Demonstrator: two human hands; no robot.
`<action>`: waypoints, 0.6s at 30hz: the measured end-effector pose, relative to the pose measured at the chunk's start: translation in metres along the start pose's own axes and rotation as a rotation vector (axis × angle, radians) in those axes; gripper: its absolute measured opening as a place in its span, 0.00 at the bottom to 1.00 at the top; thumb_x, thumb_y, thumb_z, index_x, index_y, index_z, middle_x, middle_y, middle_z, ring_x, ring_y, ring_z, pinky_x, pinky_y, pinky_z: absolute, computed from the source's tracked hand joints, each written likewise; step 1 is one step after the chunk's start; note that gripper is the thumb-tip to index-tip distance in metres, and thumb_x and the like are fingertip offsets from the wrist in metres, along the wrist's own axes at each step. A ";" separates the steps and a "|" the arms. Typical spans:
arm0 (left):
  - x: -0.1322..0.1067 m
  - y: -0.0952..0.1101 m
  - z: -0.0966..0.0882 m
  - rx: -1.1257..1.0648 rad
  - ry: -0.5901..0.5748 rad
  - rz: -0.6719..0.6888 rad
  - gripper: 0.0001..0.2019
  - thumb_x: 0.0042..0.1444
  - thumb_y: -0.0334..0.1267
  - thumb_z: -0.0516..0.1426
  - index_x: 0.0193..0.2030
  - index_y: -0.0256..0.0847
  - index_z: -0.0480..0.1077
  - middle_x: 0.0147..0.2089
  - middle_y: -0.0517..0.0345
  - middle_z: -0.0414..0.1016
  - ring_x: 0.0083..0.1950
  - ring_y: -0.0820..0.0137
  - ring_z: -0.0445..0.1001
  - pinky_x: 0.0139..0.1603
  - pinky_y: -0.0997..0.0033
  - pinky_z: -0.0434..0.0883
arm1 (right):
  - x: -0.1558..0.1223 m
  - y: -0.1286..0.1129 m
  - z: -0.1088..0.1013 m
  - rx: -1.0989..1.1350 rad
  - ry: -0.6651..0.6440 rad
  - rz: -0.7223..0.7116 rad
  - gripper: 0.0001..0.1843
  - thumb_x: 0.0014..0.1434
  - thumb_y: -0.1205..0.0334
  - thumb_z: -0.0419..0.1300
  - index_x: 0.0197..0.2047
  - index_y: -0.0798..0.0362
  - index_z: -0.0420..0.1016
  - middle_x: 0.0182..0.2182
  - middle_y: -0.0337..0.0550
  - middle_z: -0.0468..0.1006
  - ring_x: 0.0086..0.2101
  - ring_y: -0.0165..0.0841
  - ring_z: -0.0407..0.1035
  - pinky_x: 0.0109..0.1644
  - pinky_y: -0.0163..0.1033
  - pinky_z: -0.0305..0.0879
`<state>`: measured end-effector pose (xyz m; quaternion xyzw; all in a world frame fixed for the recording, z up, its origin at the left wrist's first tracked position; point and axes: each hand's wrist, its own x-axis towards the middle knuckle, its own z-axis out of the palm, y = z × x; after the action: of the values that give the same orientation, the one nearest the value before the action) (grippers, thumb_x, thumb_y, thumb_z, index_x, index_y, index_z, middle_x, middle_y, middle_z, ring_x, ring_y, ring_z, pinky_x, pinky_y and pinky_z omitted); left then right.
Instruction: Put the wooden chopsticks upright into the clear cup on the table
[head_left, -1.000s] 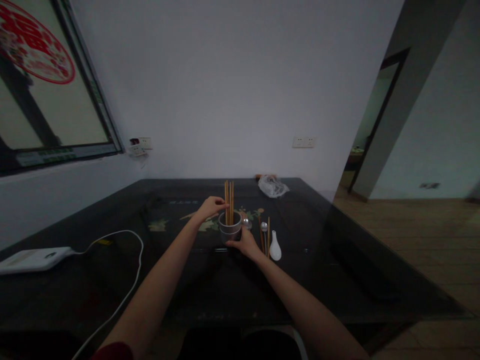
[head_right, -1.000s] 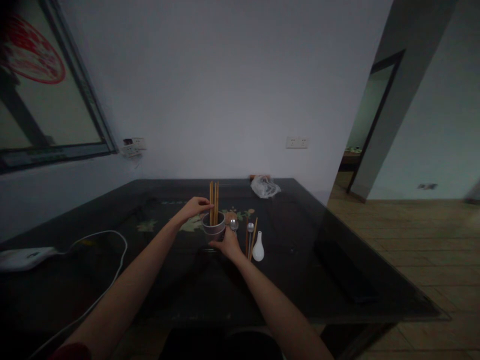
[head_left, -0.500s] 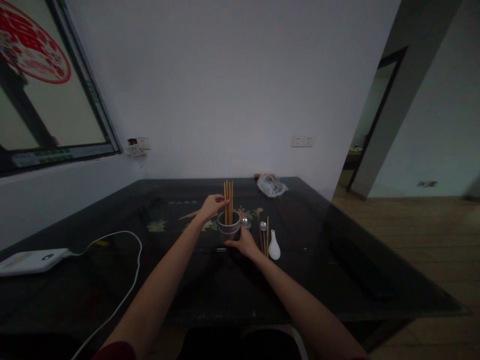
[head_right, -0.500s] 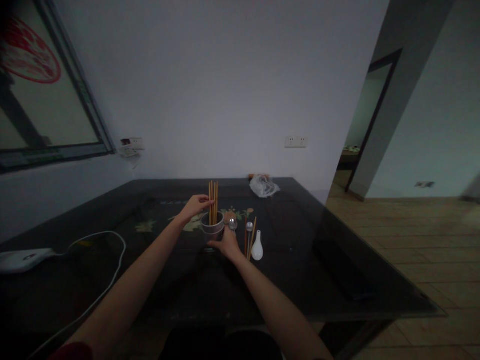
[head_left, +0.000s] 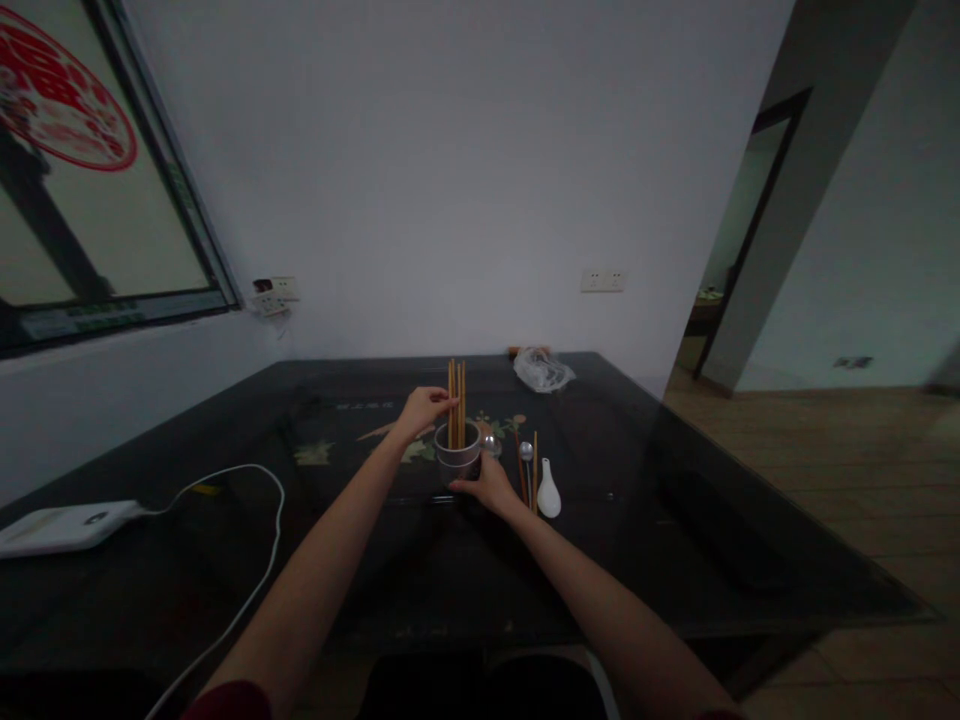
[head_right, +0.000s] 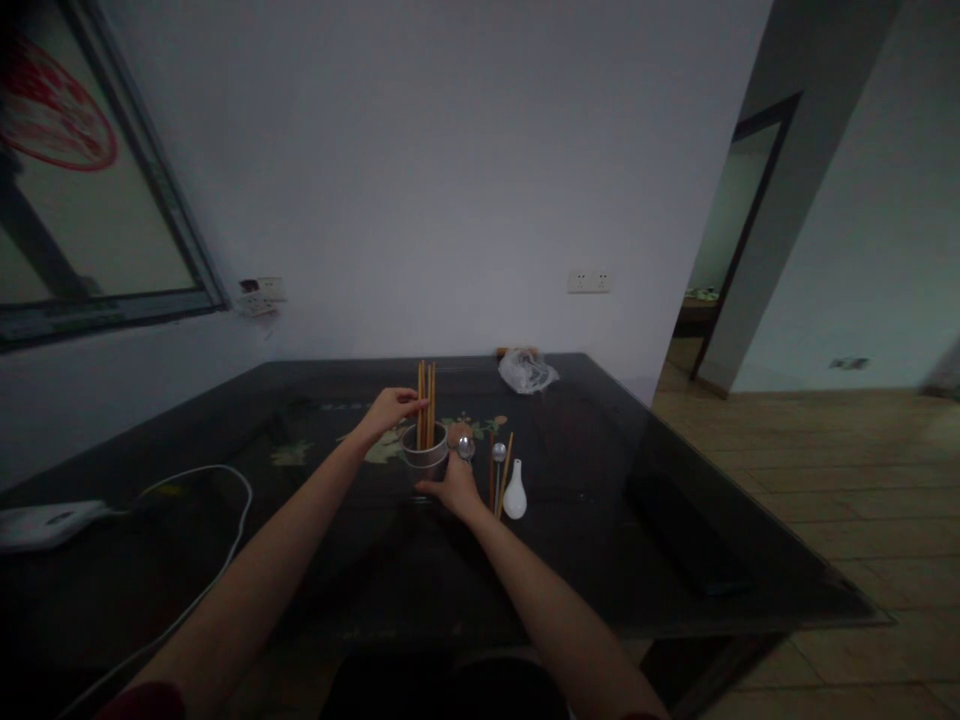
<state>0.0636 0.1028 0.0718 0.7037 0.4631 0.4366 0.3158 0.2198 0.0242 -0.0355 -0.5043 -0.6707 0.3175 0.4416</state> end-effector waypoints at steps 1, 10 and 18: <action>0.000 0.000 0.000 0.002 -0.006 0.002 0.16 0.42 0.48 0.62 0.28 0.33 0.75 0.26 0.55 0.76 0.28 0.69 0.72 0.31 0.72 0.67 | 0.000 -0.001 0.000 -0.003 -0.004 0.012 0.38 0.37 0.60 0.72 0.52 0.56 0.66 0.50 0.53 0.74 0.50 0.44 0.68 0.52 0.48 0.64; 0.000 -0.001 -0.001 0.065 -0.059 -0.001 0.20 0.42 0.51 0.63 0.32 0.33 0.76 0.31 0.53 0.78 0.34 0.65 0.74 0.34 0.71 0.67 | 0.002 0.004 0.002 -0.014 0.005 -0.006 0.38 0.37 0.60 0.72 0.52 0.54 0.66 0.49 0.50 0.75 0.50 0.44 0.68 0.53 0.48 0.62; 0.000 -0.007 0.013 -0.268 -0.096 -0.144 0.23 0.39 0.50 0.66 0.36 0.32 0.74 0.37 0.47 0.79 0.36 0.65 0.75 0.40 0.67 0.70 | 0.002 0.006 0.003 -0.003 0.006 -0.032 0.40 0.37 0.58 0.72 0.53 0.55 0.65 0.50 0.52 0.73 0.51 0.44 0.67 0.54 0.48 0.62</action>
<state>0.0727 0.1053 0.0606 0.6402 0.4345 0.4365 0.4592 0.2198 0.0281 -0.0414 -0.4949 -0.6780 0.3080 0.4478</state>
